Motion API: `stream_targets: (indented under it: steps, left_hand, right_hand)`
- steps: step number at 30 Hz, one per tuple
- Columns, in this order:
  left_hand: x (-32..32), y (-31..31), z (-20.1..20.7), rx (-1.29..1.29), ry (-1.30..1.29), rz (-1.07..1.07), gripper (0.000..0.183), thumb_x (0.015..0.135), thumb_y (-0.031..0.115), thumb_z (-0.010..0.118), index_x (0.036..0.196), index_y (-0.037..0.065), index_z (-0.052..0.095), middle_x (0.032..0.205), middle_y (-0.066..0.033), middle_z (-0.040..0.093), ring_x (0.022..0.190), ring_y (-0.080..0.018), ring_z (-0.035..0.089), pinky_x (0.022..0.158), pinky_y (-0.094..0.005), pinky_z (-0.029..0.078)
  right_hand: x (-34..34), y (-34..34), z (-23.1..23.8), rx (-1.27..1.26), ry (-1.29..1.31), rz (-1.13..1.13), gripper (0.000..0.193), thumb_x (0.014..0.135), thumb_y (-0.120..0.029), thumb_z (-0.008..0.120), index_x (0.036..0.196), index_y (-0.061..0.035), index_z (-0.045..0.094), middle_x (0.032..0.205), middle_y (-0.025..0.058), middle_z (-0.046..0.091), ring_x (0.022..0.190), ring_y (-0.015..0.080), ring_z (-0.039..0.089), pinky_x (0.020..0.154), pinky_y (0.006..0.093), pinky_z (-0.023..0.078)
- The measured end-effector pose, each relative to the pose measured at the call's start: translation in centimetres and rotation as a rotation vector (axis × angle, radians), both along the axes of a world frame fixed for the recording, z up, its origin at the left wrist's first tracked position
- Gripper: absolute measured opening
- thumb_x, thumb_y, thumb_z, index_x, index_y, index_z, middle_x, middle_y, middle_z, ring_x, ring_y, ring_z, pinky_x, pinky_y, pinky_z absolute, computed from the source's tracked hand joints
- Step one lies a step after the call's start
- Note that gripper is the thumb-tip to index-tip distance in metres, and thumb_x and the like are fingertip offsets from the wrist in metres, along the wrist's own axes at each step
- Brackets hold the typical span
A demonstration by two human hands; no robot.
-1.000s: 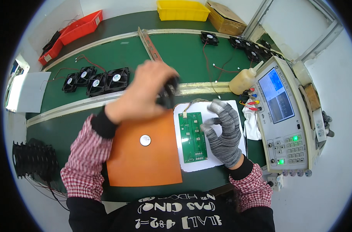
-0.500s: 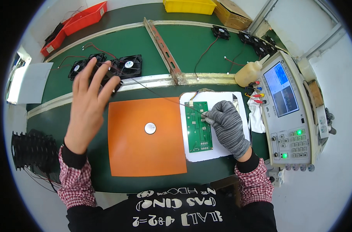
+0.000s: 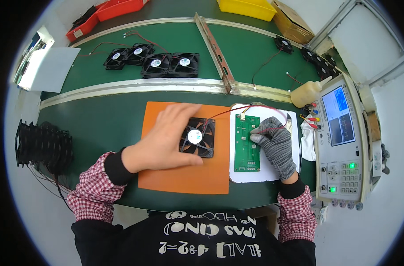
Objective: The person repeatedly picks up small black cooling fans from a green workbench and connects their wires to a green circuit board. They hold the fan against the board while touching the wires to test points, then place the fan back on the table. This process is repeated for multiple fans throughout the clip.
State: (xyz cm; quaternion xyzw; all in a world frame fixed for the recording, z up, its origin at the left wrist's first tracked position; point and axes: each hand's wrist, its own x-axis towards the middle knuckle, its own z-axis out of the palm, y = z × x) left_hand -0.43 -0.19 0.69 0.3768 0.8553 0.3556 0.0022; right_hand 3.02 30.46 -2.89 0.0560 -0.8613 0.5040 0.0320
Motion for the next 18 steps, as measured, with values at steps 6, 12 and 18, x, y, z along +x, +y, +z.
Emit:
stream_targets:
  steps: [6, 12, 18]
  left_hand:
    - [0.3, 0.7, -0.9, -0.119, 0.090, -0.007, 0.095, 0.057, 0.032, 0.088, 0.134, -0.002, 0.044, 0.119, -0.0167, 0.049, 0.113, -0.0353, 0.045, 0.098, -0.0457, 0.036]
    - [4.3, 0.5, 6.8, -0.120, 0.610, 0.000, 0.062, 0.071, 0.033, 0.077, 0.120, -0.001, 0.060, 0.114, -0.0153, 0.059, 0.099, -0.0305, 0.057, 0.086, -0.0431, 0.043]
    - [9.8, -4.2, 8.6, -0.068, 1.015, 0.284, 0.033, 0.090, 0.021, 0.054, 0.114, -0.001, 0.050, 0.095, -0.0169, 0.060, 0.085, -0.0303, 0.058, 0.071, -0.0435, 0.049]
  right_hand:
    - [0.0, 0.2, -0.4, 0.166, 0.122, 0.086, 0.015, 0.072, -0.003, 0.076, 0.085, -0.0012, 0.067, 0.085, 0.0101, 0.058, 0.082, 0.0257, 0.057, 0.077, 0.0337, 0.049]
    - [0.0, 1.5, -2.3, 0.202, 0.218, 0.044, 0.017, 0.071, -0.003, 0.078, 0.086, -0.0031, 0.070, 0.091, 0.0087, 0.059, 0.089, 0.0223, 0.061, 0.079, 0.0327, 0.050]
    - [-0.3, 0.7, -1.1, 0.173, 0.176, 0.060, 0.017, 0.069, -0.008, 0.078, 0.083, -0.0035, 0.069, 0.088, 0.0093, 0.060, 0.091, 0.0268, 0.059, 0.082, 0.0363, 0.049]
